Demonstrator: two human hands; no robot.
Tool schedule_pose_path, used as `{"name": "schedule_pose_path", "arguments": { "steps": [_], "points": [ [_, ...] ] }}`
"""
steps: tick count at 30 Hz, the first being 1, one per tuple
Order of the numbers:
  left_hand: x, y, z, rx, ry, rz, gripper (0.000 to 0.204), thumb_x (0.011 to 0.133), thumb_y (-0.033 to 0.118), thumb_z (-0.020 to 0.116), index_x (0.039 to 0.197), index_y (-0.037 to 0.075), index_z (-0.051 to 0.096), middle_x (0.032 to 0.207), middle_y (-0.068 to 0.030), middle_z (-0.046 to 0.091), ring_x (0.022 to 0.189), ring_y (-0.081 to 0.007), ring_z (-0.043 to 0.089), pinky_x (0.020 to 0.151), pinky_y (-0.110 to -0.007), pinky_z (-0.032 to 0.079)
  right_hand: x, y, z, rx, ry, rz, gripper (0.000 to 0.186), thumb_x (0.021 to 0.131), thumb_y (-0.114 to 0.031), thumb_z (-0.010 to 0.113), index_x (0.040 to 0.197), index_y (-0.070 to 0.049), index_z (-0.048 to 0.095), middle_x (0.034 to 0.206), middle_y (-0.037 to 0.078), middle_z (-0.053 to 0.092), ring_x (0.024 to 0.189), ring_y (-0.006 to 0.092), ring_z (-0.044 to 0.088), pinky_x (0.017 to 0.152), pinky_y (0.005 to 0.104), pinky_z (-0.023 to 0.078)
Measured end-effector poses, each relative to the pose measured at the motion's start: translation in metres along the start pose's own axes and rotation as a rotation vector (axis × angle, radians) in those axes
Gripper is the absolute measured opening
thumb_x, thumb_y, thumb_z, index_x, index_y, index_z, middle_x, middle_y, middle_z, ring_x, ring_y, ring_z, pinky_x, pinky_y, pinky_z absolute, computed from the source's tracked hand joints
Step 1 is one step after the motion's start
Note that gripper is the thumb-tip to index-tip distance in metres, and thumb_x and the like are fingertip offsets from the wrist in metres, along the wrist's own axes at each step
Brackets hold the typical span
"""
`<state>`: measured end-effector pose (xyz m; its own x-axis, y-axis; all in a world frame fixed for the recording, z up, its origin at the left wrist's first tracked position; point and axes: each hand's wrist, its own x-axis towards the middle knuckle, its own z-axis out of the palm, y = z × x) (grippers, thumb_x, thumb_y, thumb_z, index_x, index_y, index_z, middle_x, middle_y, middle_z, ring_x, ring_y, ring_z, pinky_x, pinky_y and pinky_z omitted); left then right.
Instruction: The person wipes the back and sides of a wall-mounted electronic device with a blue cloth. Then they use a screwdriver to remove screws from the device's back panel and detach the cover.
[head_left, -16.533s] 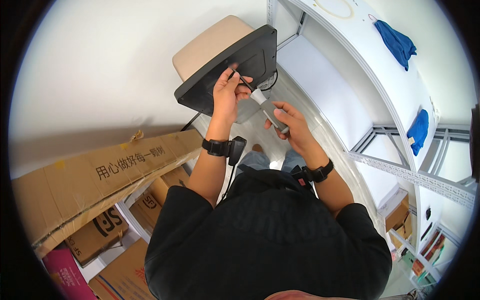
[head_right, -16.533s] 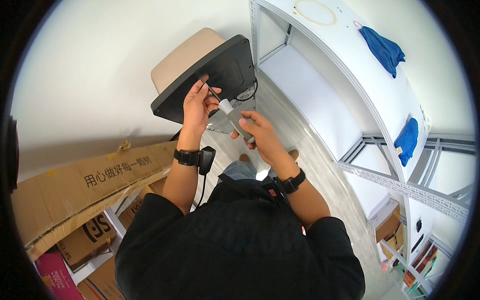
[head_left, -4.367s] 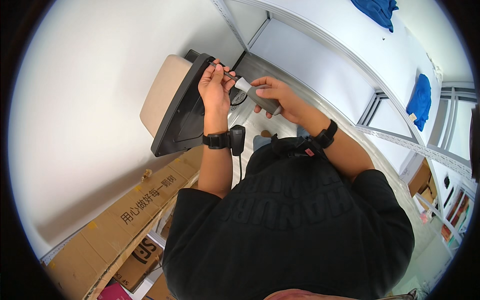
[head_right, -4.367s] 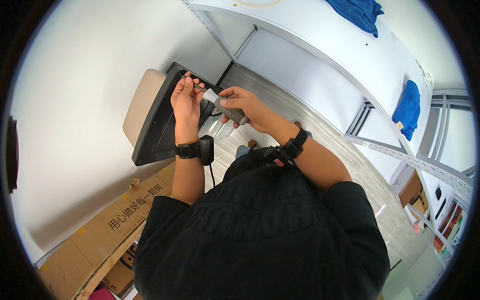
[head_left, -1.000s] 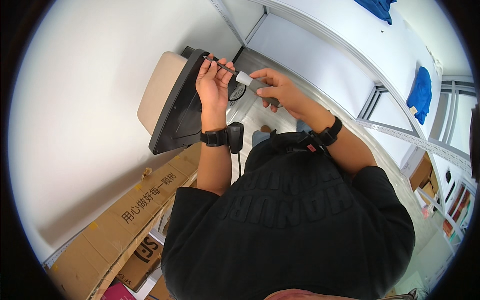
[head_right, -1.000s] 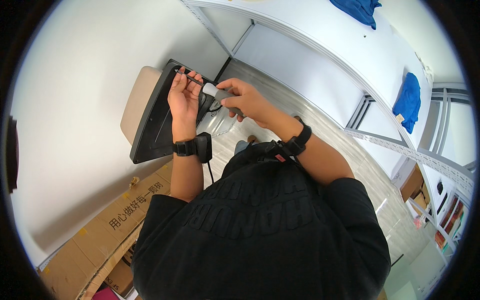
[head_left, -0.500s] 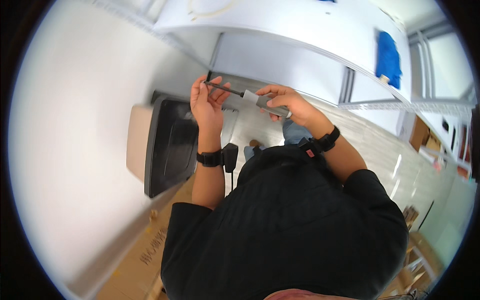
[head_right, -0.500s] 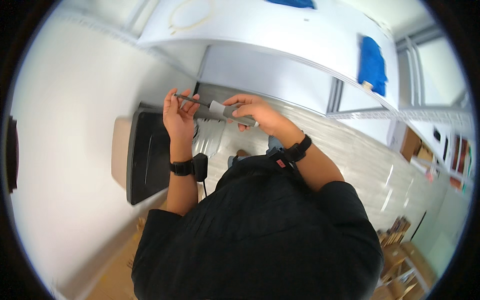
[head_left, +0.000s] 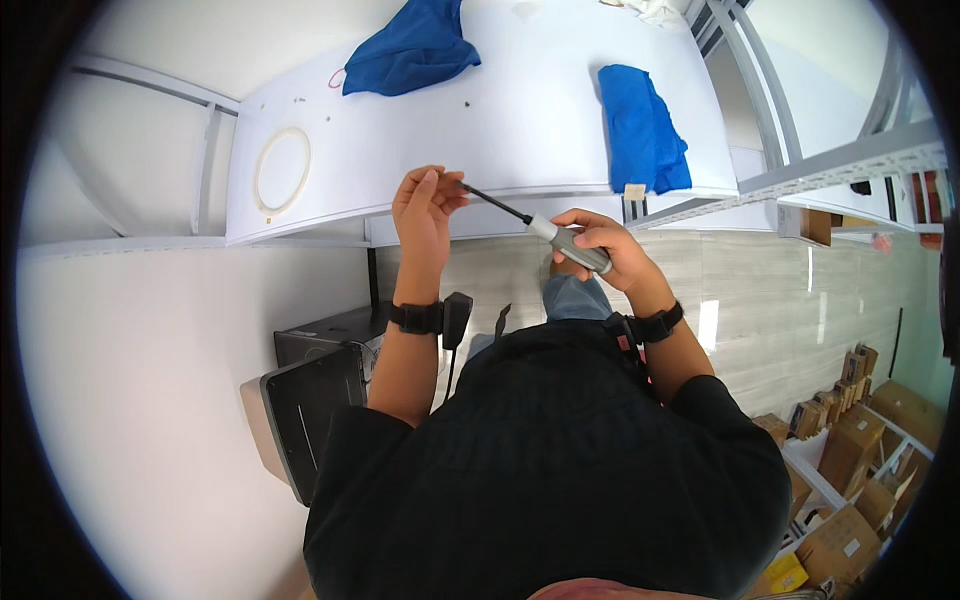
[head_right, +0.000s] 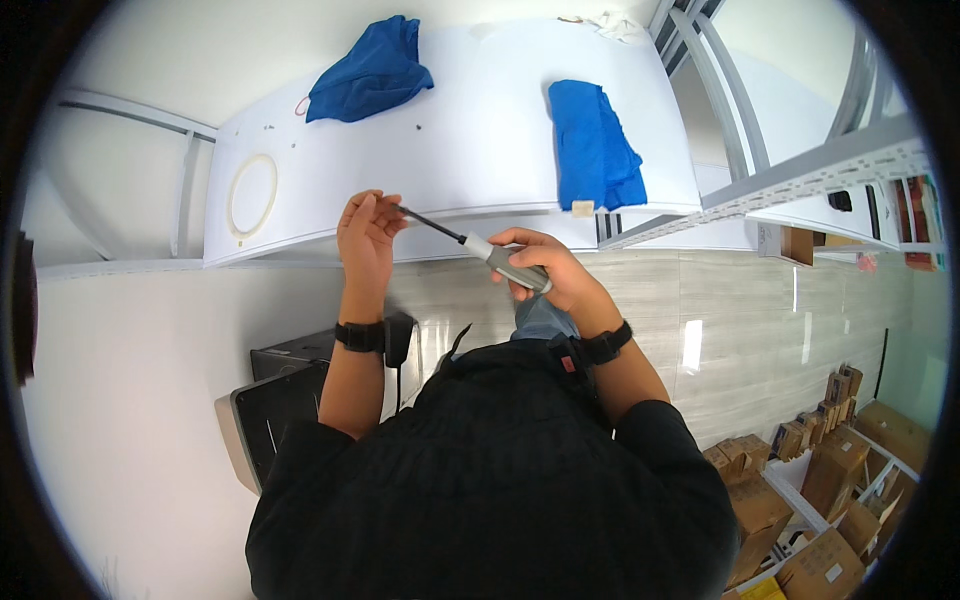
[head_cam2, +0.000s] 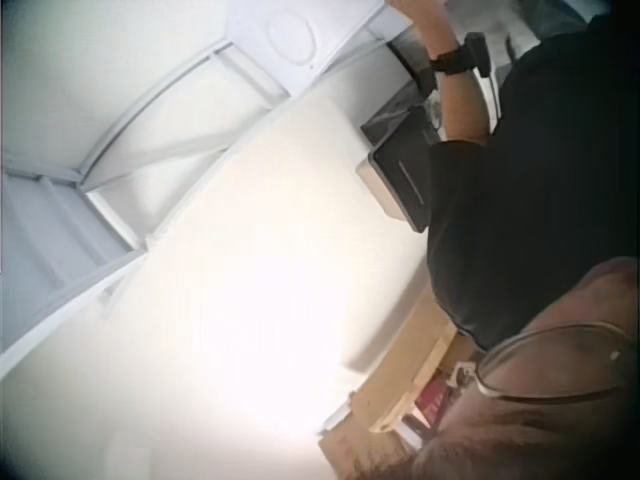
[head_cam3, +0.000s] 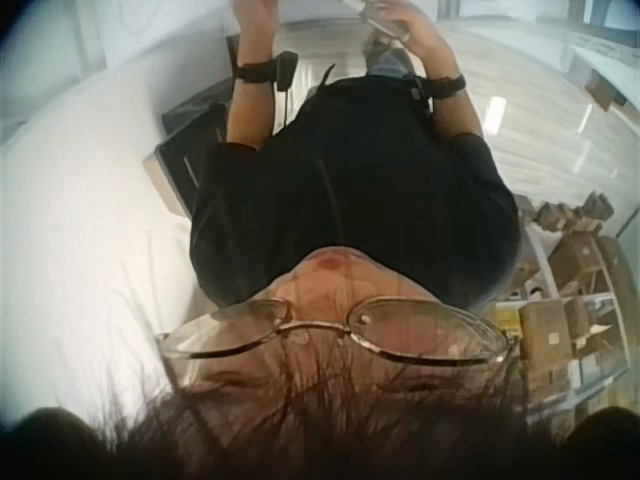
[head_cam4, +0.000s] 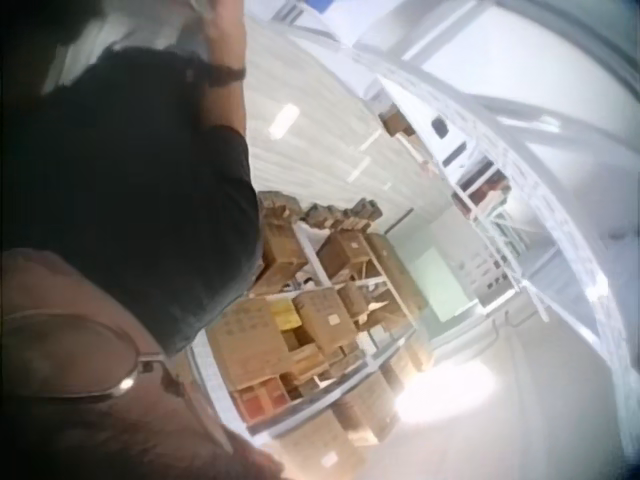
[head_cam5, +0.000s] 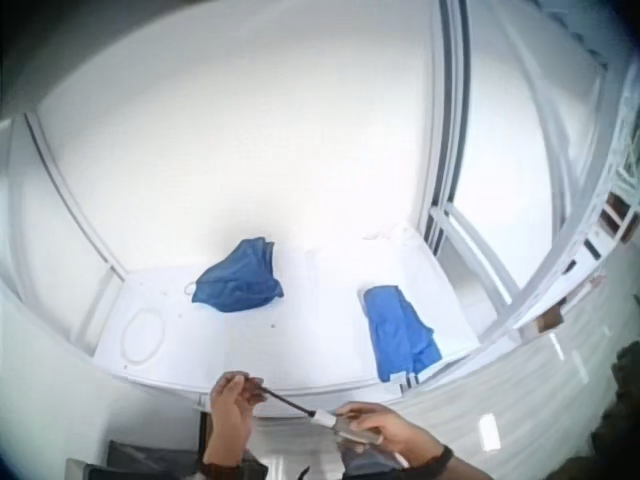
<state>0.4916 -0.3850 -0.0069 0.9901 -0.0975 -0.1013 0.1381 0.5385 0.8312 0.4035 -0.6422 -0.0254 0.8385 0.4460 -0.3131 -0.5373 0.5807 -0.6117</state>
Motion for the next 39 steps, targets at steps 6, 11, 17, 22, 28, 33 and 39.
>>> {"name": "schedule_pose_path", "arguments": {
  "steps": [6,11,17,22,28,33,39],
  "points": [
    [0.053,-0.023,0.041,0.416,0.129,0.104,0.017,0.090,0.011,0.060,0.100,-0.001,0.068,0.086,-0.0082,0.069,0.075,-0.0141,0.064,0.067,-0.026,0.051,0.002,-0.042,-0.039,-0.004,0.102,-0.037,0.039,0.082,-0.015,0.056,0.117,0.001,0.052,0.082,0.015,0.066,0.051,0.0164,0.060,0.043,0.0247,0.045],
    [0.098,-0.056,0.050,0.933,0.140,0.137,0.016,0.084,0.012,0.066,0.093,0.000,0.070,0.085,-0.0076,0.070,0.071,-0.0127,0.063,0.065,-0.026,0.050,0.005,-0.055,-0.047,0.017,0.143,-0.086,0.038,0.084,-0.015,0.054,0.119,0.000,0.050,0.085,0.014,0.067,0.052,0.0161,0.061,0.042,0.0246,0.041],
    [0.124,-0.077,0.064,1.298,0.101,0.249,0.013,0.082,0.019,0.069,0.090,0.010,0.074,0.082,-0.0063,0.066,0.071,-0.0197,0.062,0.065,-0.032,0.049,0.007,-0.062,-0.048,-0.009,0.250,-0.118,0.037,0.085,-0.016,0.053,0.119,-0.001,0.049,0.086,0.015,0.067,0.053,0.0162,0.061,0.043,0.0251,0.042],
    [0.130,-0.082,0.069,1.466,0.158,0.237,0.014,0.083,0.026,0.067,0.091,0.016,0.074,0.083,-0.0035,0.063,0.077,-0.0229,0.062,0.067,-0.035,0.049,0.011,-0.064,-0.050,0.010,0.276,-0.130,0.037,0.085,-0.015,0.052,0.119,0.000,0.049,0.086,0.016,0.067,0.053,0.0173,0.061,0.043,0.0256,0.043],
    [0.130,-0.084,0.067,1.497,0.161,0.265,0.018,0.084,0.027,0.067,0.098,0.017,0.074,0.081,-0.0023,0.063,0.076,-0.0219,0.061,0.067,-0.034,0.049,0.015,-0.070,-0.050,0.016,0.263,-0.097,0.038,0.085,-0.015,0.052,0.120,0.001,0.048,0.087,0.017,0.065,0.055,0.0181,0.060,0.047,0.0268,0.044],
    [0.118,-0.081,0.052,1.277,0.126,0.269,0.023,0.086,0.024,0.067,0.105,0.011,0.072,0.086,-0.0052,0.066,0.069,-0.0176,0.061,0.067,-0.029,0.050,0.025,-0.070,-0.044,-0.015,0.192,-0.024,0.039,0.085,-0.016,0.052,0.120,0.001,0.048,0.087,0.017,0.065,0.057,0.0185,0.059,0.050,0.0274,0.043],
    [0.037,-0.027,0.014,0.292,0.295,-0.036,0.033,0.101,0.022,0.044,0.118,-0.001,0.059,0.102,-0.0145,0.068,0.075,-0.0208,0.067,0.069,-0.027,0.055,0.065,-0.044,-0.002,-0.123,-0.009,0.195,0.043,0.084,-0.016,0.052,0.124,0.001,0.048,0.091,0.015,0.064,0.058,0.0172,0.058,0.051,0.0258,0.041]
  ]
}}
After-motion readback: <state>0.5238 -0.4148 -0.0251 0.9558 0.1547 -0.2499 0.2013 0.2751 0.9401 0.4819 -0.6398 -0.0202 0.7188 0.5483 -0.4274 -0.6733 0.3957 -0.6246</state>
